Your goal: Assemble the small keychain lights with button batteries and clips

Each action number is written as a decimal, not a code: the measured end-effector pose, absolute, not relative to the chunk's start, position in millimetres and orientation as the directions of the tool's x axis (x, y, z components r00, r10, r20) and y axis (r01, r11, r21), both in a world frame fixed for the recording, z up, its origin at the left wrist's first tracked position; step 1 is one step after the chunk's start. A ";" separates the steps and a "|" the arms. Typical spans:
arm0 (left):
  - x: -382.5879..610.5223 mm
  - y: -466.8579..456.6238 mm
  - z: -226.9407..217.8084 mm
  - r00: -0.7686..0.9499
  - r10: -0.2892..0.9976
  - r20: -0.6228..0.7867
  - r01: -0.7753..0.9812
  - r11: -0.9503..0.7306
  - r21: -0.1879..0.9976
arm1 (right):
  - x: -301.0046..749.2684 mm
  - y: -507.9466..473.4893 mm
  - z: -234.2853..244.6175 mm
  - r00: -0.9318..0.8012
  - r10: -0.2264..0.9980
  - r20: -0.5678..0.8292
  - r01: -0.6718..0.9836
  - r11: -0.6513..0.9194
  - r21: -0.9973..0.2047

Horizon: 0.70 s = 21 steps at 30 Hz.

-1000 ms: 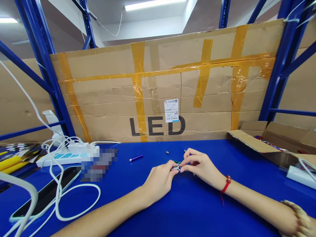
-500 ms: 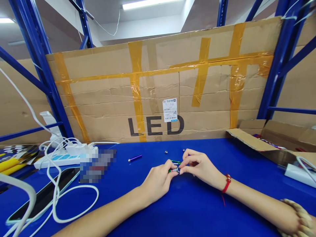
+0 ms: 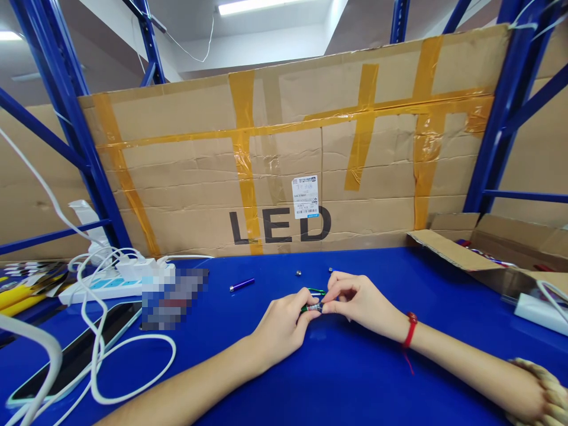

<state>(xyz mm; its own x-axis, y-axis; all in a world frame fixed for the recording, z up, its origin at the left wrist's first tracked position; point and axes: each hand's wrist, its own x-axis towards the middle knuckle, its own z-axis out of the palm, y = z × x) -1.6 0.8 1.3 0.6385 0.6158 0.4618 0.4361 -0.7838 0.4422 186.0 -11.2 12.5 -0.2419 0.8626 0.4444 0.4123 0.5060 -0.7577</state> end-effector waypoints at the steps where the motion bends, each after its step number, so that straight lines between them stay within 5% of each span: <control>1: -1.5 0.4 1.2 0.635 0.617 0.466 0.438 -0.783 0.441 | 185.1 -12.1 12.6 -0.236 0.864 0.444 0.418 0.503 -0.756; 15: 0.8 -1.4 4.5 0.617 0.642 0.454 0.440 -0.761 0.477 | 173.1 -19.2 10.0 -0.296 0.891 0.345 0.393 0.443 -0.806; 21: 1.4 -4.2 9.5 0.639 0.644 0.420 0.452 -0.757 0.472 | 178.8 -13.1 5.3 -0.340 0.857 0.387 0.450 0.509 -0.734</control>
